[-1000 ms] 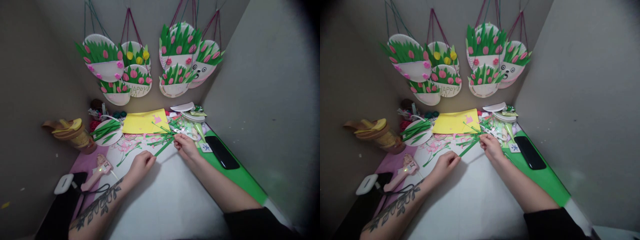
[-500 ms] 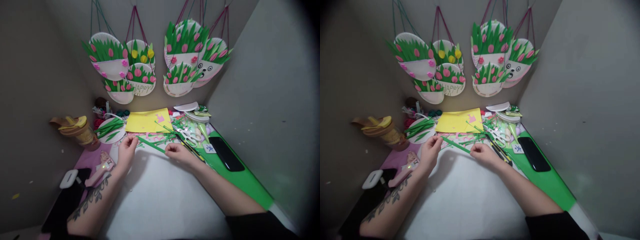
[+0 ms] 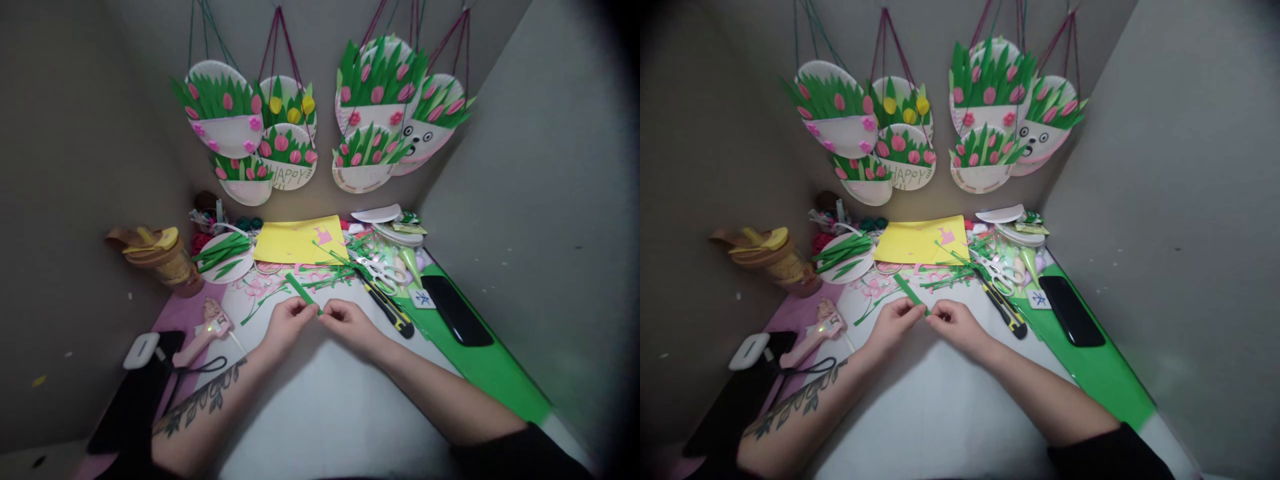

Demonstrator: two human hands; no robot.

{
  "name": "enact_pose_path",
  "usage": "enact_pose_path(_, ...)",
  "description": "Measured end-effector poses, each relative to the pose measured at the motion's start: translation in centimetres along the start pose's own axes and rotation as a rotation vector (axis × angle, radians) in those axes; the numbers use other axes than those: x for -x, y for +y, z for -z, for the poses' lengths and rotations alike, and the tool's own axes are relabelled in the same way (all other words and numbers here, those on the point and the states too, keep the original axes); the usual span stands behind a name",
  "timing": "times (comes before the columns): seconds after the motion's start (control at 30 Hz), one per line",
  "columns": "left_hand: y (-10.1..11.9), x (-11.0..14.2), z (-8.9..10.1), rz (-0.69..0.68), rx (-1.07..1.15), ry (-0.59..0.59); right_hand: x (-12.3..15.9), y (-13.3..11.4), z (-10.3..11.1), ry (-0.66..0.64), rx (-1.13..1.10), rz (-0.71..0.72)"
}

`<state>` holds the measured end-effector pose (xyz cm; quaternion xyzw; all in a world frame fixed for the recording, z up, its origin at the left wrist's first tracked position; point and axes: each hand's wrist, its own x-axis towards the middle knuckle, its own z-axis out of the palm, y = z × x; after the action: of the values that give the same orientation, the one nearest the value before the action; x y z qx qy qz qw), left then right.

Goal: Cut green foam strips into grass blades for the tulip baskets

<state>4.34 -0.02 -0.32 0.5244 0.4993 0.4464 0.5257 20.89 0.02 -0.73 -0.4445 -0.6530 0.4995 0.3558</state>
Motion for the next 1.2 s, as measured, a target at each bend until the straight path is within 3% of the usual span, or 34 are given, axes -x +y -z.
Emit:
enact_pose_path(0.13,0.4,-0.4,1.0,-0.023,0.057,0.099,0.2,-0.2,0.1,-0.006,-0.014,0.026)
enact_pose_path(0.53,2.7,-3.3,4.2,-0.039,0.502,0.321,0.2,0.2,0.4,0.016,-0.111,-0.055)
enact_pose_path(0.6,2.5,-3.0,3.7,-0.053,0.481,0.278,0.1,0.4,0.4,0.041,-0.113,-0.049)
enact_pose_path(0.73,0.7,-1.1,1.3,0.047,0.229,-0.046,0.0,0.4,0.3,0.019,-0.043,0.038)
enact_pose_path(0.77,0.3,-0.7,0.9,0.066,0.162,-0.076,0.0,0.3,0.3,0.012,-0.021,0.054)
enact_pose_path(0.87,-0.2,-0.2,0.4,0.08,0.114,-0.032,0.0,0.0,0.5,0.018,0.015,0.068)
enact_pose_path(1.07,0.1,-1.4,1.6,0.106,0.218,0.114,-0.2,-0.4,0.8,0.061,0.0,0.027)
enact_pose_path(1.2,0.4,-2.2,2.4,0.114,0.357,0.197,-0.8,-0.8,3.6,0.052,0.128,0.009)
